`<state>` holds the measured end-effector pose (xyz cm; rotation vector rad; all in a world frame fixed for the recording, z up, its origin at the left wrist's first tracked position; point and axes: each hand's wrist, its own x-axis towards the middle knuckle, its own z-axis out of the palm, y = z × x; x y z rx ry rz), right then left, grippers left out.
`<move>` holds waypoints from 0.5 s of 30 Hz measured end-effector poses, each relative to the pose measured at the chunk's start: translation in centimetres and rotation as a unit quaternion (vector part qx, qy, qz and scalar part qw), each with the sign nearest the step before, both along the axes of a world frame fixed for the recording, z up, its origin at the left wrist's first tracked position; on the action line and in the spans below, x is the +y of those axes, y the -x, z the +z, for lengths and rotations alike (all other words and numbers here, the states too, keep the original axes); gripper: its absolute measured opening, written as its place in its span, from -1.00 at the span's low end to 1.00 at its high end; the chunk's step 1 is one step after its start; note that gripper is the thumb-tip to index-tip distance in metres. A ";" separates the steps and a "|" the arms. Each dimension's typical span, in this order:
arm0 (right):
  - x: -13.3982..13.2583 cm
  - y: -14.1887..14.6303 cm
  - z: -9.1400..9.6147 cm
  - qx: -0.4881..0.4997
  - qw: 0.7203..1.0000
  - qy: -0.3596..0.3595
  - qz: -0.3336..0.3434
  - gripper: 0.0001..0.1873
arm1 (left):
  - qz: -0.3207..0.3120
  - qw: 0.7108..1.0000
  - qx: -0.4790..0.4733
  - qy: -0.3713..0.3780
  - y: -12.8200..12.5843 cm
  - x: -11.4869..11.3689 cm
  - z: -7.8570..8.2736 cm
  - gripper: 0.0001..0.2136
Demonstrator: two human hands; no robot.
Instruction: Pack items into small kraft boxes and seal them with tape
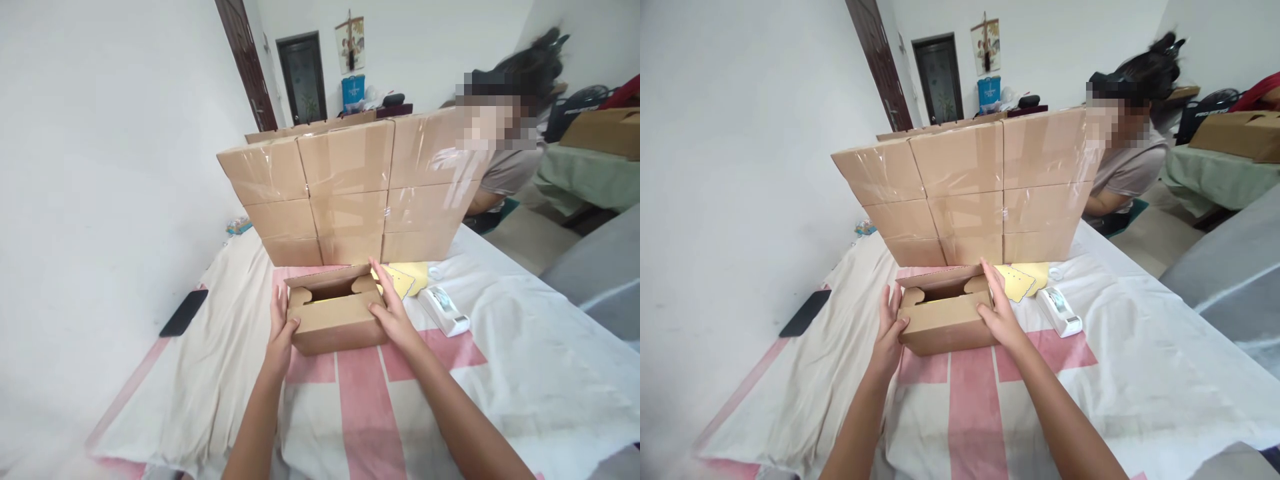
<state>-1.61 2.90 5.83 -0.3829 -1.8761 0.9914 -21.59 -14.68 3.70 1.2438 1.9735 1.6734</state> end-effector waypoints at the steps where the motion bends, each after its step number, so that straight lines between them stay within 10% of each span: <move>1: 0.1 0.1 -0.2 0.015 1.000 0.004 0.001 -0.14 | 0.003 1.000 0.014 0.009 0.1 0.0 -0.1 -0.34; 7: 0.3 0.5 -0.4 0.078 0.994 -0.058 -0.049 -0.78 | 0.035 0.993 0.102 0.038 0.1 -0.4 0.4 -0.57; 15: 0.5 0.7 0.0 0.034 0.992 -0.107 -0.057 -0.78 | 0.055 0.939 0.307 0.148 -2.2 -0.8 3.9 -0.61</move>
